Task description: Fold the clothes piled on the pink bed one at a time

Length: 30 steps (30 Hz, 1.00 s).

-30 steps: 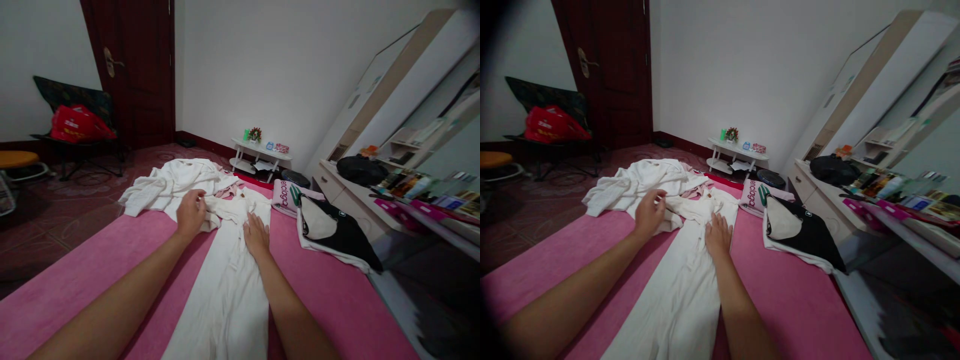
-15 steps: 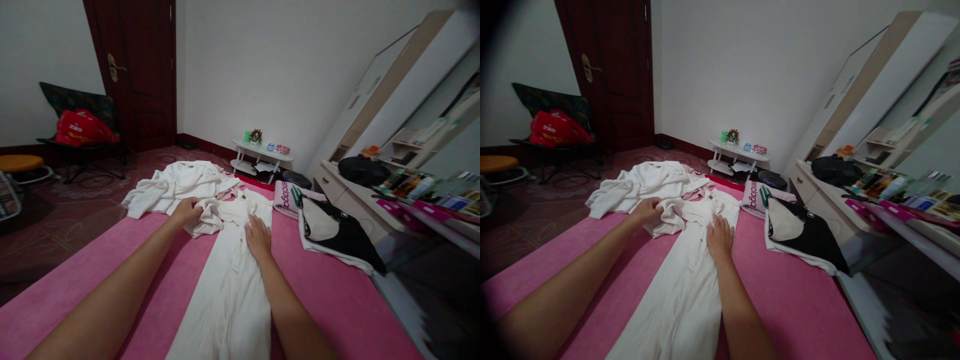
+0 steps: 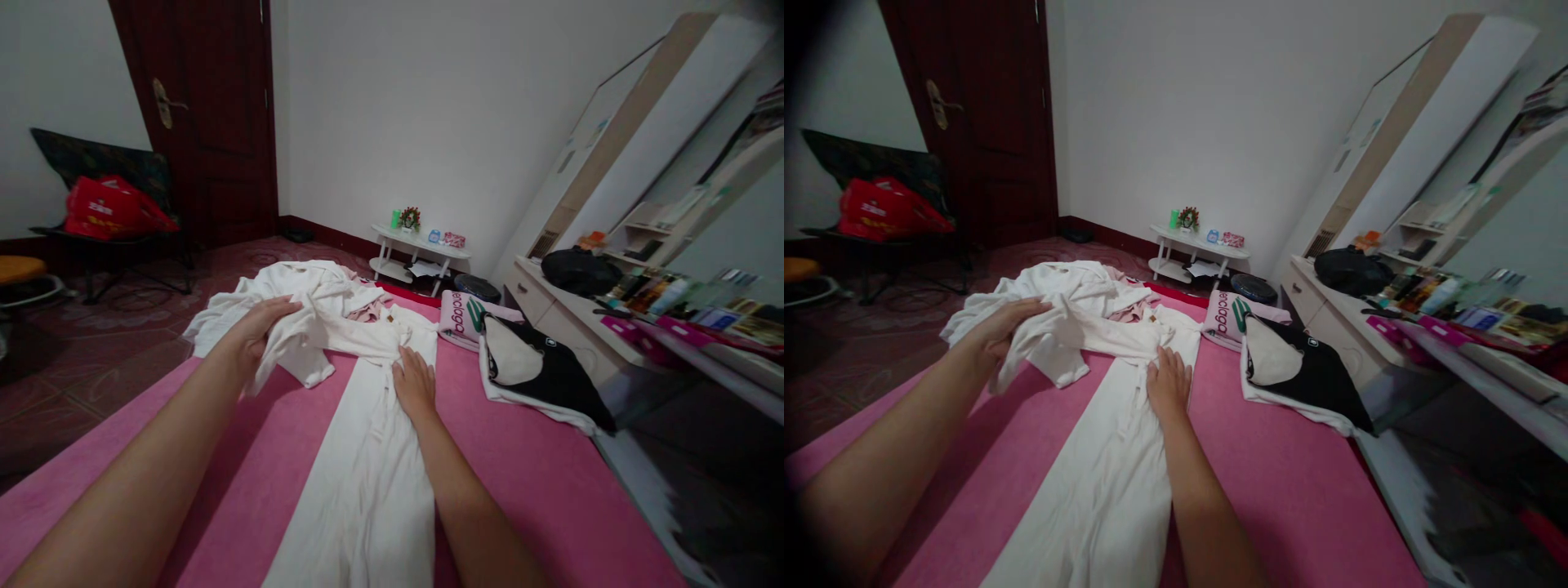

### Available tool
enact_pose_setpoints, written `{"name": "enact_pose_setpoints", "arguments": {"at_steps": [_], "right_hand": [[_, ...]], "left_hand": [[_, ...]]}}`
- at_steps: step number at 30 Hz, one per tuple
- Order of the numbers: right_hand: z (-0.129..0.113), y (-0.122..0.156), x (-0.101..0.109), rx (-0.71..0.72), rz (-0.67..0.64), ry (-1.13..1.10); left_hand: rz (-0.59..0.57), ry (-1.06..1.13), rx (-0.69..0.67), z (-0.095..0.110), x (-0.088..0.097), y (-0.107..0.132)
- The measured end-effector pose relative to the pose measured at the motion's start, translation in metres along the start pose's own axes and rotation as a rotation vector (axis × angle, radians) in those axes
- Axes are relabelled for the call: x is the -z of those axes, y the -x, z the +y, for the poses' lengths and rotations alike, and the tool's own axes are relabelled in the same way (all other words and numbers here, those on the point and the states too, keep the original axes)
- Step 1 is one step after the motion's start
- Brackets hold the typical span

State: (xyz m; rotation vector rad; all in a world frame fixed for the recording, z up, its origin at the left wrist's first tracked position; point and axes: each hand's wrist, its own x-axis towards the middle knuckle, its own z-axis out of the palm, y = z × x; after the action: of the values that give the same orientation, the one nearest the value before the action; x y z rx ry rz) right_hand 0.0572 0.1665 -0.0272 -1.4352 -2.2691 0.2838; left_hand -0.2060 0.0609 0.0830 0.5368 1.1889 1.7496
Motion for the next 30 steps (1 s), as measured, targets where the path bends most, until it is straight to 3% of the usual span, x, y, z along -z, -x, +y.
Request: {"name": "enact_pose_setpoints", "arguments": {"at_steps": [4,6,8,11,13,14,16,19,21,25,30], "right_hand": [[0.011,-0.005,-0.006,-0.040,0.109,-0.304],[0.020,-0.009,-0.007,-0.084,0.188,-0.541],[0.028,-0.010,-0.006,-0.132,0.258,-0.700],[0.033,-0.011,-0.003,-0.181,0.324,-0.778],[0.033,-0.010,-0.002,-0.187,0.335,-0.801],[0.032,-0.010,-0.002,-0.182,0.330,-0.795],[0.030,-0.009,-0.003,-0.160,0.306,-0.780],[0.030,-0.010,-0.005,-0.128,0.259,-0.718],[0.031,-0.015,-0.006,-0.106,0.228,-0.660],[0.030,-0.040,-0.002,-0.071,0.145,-0.613],[0.029,-0.078,0.007,0.044,0.175,-0.549]], "left_hand": [[-0.258,-0.837,-0.527,0.002,-0.062,0.053],[-0.557,-1.137,-0.630,-0.010,-0.092,0.092],[-0.963,-1.241,-0.513,-0.029,-0.110,0.128],[-1.546,-1.150,-0.257,-0.063,-0.116,0.155],[-1.716,-1.034,-0.082,-0.080,-0.113,0.154],[-1.689,-0.996,-0.032,-0.087,-0.111,0.149],[-1.424,-1.021,-0.112,-0.097,-0.109,0.133],[-0.793,-1.260,-0.522,-0.113,-0.105,0.103],[-0.572,-1.397,-0.709,-0.127,-0.099,0.087],[-0.589,-1.485,-0.835,-0.156,-0.084,0.073],[-0.500,-1.508,-0.747,-0.168,-0.079,0.071]]}}
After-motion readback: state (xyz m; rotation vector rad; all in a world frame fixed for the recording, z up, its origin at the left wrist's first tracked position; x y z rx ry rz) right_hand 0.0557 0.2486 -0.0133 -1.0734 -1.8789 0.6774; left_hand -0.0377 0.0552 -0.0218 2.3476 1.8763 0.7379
